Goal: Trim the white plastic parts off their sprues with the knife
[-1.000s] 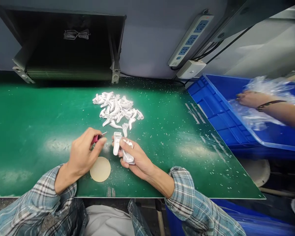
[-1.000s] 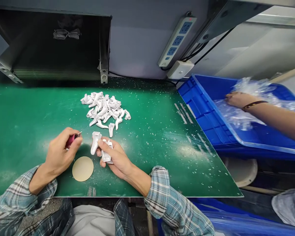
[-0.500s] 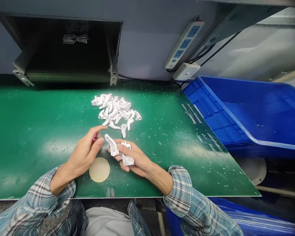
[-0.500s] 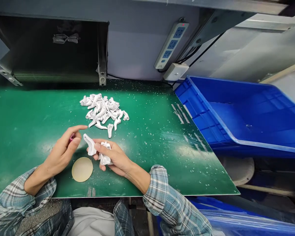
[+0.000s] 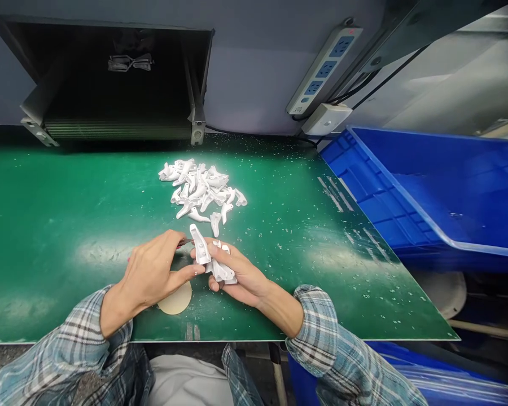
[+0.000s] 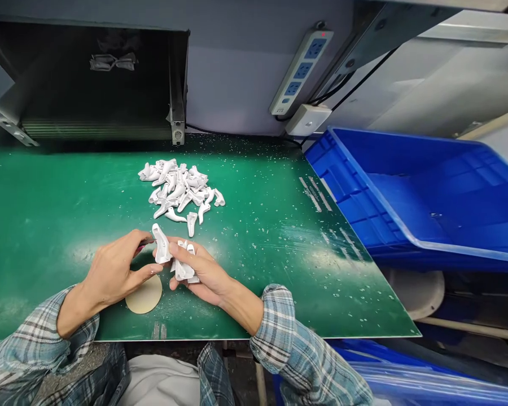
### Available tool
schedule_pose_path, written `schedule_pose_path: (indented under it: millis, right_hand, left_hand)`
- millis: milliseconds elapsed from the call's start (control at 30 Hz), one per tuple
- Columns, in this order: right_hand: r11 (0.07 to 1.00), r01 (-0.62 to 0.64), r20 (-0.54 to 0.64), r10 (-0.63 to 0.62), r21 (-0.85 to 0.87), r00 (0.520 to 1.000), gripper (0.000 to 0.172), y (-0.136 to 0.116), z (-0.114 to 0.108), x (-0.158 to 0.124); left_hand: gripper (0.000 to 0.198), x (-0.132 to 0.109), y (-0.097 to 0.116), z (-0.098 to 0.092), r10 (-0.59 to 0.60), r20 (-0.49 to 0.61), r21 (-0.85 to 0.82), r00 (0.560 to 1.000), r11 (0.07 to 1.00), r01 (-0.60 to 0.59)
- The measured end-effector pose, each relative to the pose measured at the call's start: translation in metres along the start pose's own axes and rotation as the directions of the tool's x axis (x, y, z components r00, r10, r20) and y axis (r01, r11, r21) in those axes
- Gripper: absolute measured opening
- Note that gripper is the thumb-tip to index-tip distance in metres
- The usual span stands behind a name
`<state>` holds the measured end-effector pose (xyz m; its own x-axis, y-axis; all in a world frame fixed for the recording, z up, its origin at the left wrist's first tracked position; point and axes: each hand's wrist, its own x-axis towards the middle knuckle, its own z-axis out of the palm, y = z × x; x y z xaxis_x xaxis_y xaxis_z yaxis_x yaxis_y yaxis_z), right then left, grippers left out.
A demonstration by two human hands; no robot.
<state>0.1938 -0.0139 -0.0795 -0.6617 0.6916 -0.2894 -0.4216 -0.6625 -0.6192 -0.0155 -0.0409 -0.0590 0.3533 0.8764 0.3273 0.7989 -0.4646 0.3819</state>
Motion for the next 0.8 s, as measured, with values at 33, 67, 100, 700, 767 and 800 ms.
schedule_pose_path:
  millis: [33, 67, 100, 700, 767, 800]
  right_hand:
    - [1.000, -0.001, -0.011, 0.001, 0.005, 1.000, 0.038, 0.000, 0.000, 0.000]
    - [1.000, -0.002, -0.025, 0.002, 0.008, 1.000, 0.037, 0.000, 0.001, -0.001]
    - [1.000, -0.002, -0.039, 0.002, 0.007, 0.999, 0.037, 0.000, 0.002, -0.001]
    - [0.987, -0.010, -0.029, 0.005, -0.160, 1.000, 0.047, -0.007, -0.003, -0.006]
    - [0.988, -0.005, -0.031, 0.000, -0.156, 1.000, 0.046, -0.008, -0.002, -0.005]
    - [0.990, 0.006, -0.033, -0.010, -0.144, 0.999, 0.045, -0.008, -0.002, -0.004]
  left_hand:
    - [0.047, 0.000, 0.001, 0.000, 0.007, 0.001, 0.011, 1.000, 1.000, -0.007]
    - [0.047, 0.000, 0.001, 0.000, 0.012, 0.002, 0.023, 1.000, 1.000, -0.012]
    - [0.046, 0.000, 0.002, 0.000, 0.014, 0.001, 0.039, 1.000, 0.999, -0.014]
    - [0.044, 0.006, 0.000, -0.015, -0.022, 0.352, -0.252, 0.936, 0.961, 0.117]
    - [0.047, 0.007, -0.001, -0.017, -0.047, 0.389, -0.374, 0.920, 0.904, 0.204]
    - [0.048, 0.007, -0.002, -0.018, -0.076, 0.382, -0.420, 0.921, 0.873, 0.247]
